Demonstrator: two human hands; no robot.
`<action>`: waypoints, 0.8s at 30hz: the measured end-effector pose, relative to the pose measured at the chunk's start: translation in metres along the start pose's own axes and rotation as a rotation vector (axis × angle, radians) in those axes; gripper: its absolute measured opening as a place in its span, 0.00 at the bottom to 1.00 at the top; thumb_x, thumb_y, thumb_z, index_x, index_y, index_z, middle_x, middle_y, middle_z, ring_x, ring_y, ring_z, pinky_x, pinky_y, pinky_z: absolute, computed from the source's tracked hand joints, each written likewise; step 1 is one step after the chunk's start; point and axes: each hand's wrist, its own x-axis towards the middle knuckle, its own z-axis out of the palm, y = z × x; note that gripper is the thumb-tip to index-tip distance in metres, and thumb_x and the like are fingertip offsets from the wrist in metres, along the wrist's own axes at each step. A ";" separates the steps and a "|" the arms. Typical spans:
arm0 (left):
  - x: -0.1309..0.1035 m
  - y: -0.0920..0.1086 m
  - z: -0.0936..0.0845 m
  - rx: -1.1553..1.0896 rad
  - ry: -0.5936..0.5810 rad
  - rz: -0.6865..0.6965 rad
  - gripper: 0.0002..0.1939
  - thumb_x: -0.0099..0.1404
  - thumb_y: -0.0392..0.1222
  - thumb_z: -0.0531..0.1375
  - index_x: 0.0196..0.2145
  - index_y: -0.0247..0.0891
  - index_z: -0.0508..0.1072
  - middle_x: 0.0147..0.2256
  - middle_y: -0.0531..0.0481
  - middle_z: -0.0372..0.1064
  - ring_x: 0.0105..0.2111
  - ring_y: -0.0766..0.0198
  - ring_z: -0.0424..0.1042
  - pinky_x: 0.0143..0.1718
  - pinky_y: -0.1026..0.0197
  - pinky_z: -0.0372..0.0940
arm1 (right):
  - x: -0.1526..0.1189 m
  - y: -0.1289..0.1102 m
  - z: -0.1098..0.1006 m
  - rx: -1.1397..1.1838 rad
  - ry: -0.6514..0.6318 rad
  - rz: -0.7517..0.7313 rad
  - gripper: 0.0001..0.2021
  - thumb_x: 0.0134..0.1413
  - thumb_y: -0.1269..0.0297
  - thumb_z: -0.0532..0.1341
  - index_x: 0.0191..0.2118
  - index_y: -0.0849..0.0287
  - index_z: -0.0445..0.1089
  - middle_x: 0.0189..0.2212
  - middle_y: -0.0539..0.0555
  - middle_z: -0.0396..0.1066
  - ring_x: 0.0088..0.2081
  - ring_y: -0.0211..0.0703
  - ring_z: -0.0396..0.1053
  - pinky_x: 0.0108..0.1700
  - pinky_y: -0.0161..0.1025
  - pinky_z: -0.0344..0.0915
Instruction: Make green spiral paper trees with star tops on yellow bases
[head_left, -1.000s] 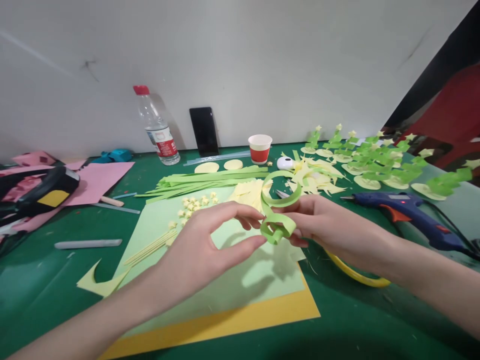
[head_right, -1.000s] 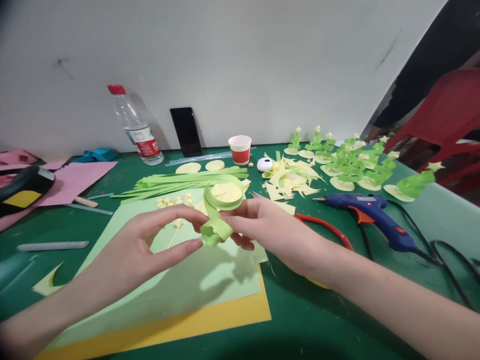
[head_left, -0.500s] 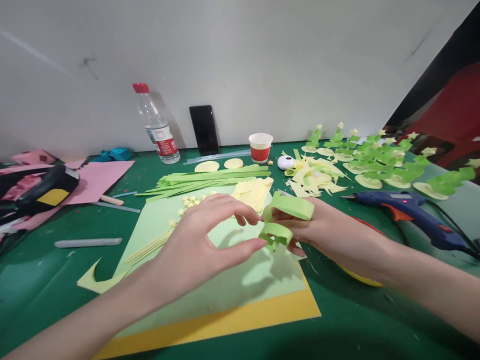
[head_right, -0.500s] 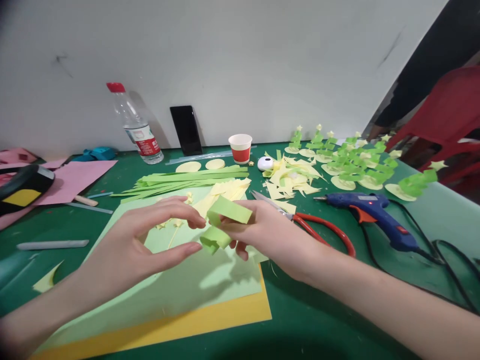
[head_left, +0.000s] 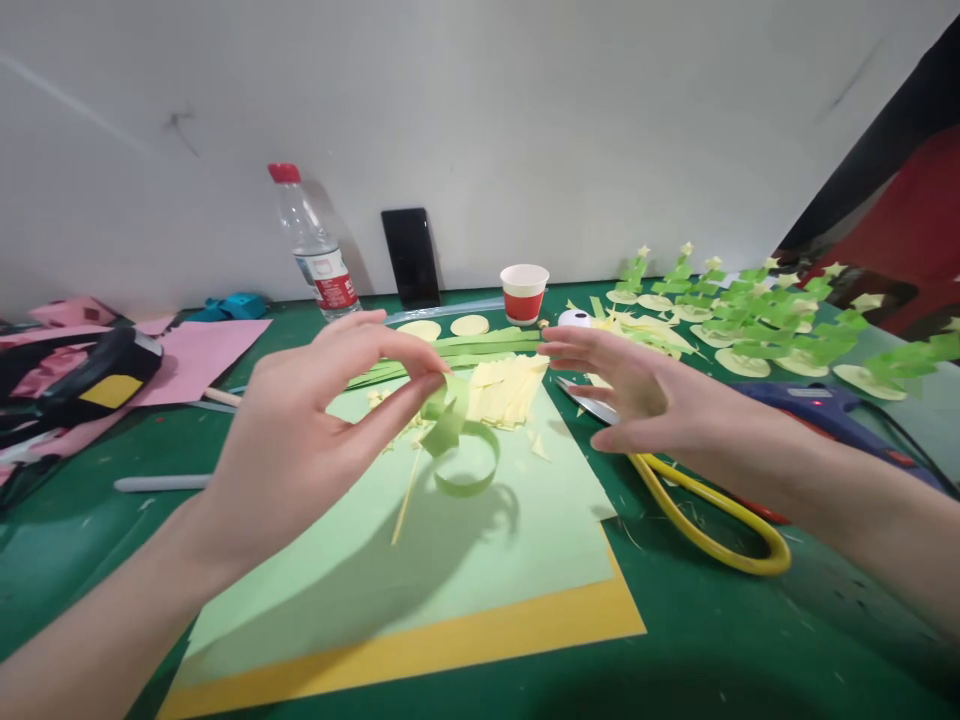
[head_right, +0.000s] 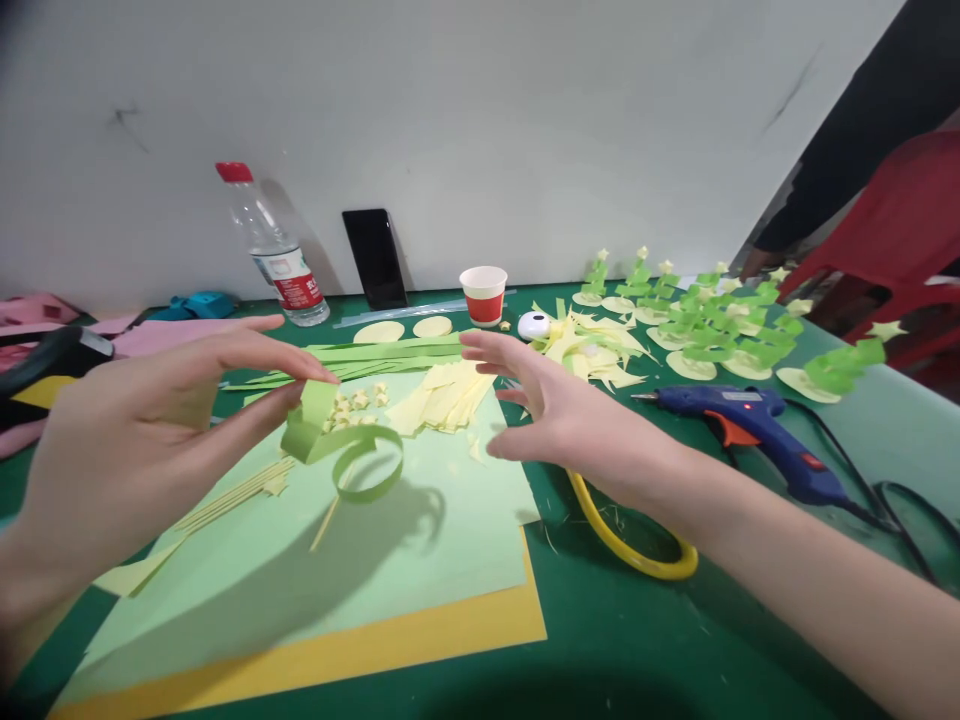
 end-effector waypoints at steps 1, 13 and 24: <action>0.000 0.001 0.000 -0.034 -0.009 -0.034 0.05 0.62 0.39 0.53 0.29 0.43 0.66 0.29 0.58 0.71 0.29 0.66 0.70 0.39 0.66 0.62 | -0.001 -0.001 0.002 -0.018 0.036 -0.009 0.29 0.42 0.69 0.63 0.52 0.43 0.59 0.55 0.45 0.57 0.58 0.41 0.52 0.57 0.43 0.53; -0.005 0.013 0.017 -0.288 -0.270 -0.214 0.05 0.58 0.39 0.57 0.25 0.43 0.71 0.26 0.60 0.72 0.32 0.67 0.70 0.29 0.70 0.62 | -0.017 -0.023 0.038 -0.312 0.096 -0.108 0.06 0.49 0.60 0.59 0.29 0.55 0.70 0.26 0.48 0.70 0.29 0.36 0.62 0.30 0.33 0.59; -0.010 0.020 0.021 -0.312 -0.343 -0.205 0.04 0.57 0.38 0.56 0.25 0.41 0.69 0.22 0.59 0.66 0.25 0.67 0.66 0.30 0.63 0.63 | -0.015 -0.014 0.039 0.368 -0.132 0.336 0.13 0.42 0.61 0.66 0.36 0.59 0.69 0.25 0.47 0.63 0.26 0.30 0.56 0.28 0.30 0.53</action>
